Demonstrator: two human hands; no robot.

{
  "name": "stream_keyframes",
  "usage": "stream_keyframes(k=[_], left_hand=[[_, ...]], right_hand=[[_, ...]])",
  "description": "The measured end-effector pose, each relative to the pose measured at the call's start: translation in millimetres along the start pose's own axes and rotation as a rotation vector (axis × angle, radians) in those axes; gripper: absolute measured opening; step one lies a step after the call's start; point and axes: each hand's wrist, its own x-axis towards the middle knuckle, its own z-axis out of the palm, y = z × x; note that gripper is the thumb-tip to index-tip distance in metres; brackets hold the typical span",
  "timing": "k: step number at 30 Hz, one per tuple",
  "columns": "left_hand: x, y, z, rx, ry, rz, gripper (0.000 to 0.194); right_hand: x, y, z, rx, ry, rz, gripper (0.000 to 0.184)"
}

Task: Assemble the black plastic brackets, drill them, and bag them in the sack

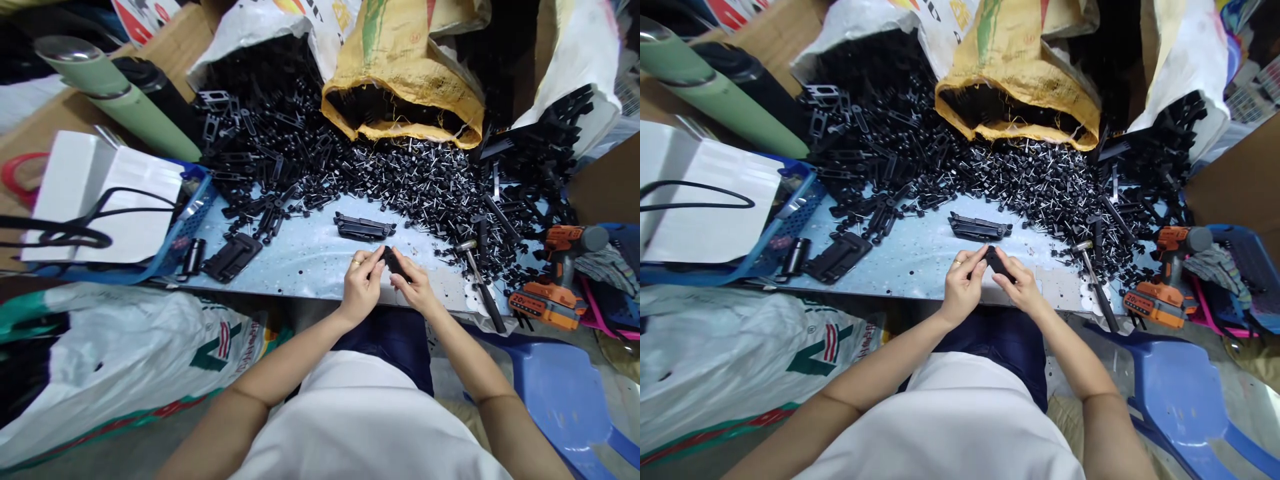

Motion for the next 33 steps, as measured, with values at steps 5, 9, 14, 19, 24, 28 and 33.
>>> stream_keyframes(k=[5, 9, 14, 19, 24, 28, 33], left_hand=[[9, -6, -2.1, -0.035, -0.017, 0.113, 0.031], [5, -19, -4.6, 0.012, -0.136, 0.048, 0.034], [-10, -32, -2.3, 0.348, -0.278, -0.075, 0.042], [7, -38, 2.3, 0.555, -0.798, 0.228, 0.042], [15, -37, -10.1, 0.748, -0.868, 0.163, 0.037], [14, -34, -19.6, 0.725, -0.899, 0.113, 0.035], [20, -27, -3.7, 0.573, -1.016, 0.142, 0.036]], right_hand=[[-7, 1, 18, -0.001, 0.076, 0.003, 0.053], [-5, 7, 15, -0.073, -0.010, 0.014, 0.052], [5, 26, -44, -0.543, 0.178, 0.306, 0.046], [16, 55, -125, -0.947, 0.484, 0.823, 0.036], [17, 44, -131, -0.949, 0.325, 0.740, 0.024], [-3, 14, -90, -0.886, -0.341, 0.532, 0.028], [-25, 1, -43, -0.879, -0.747, 0.109, 0.029]])
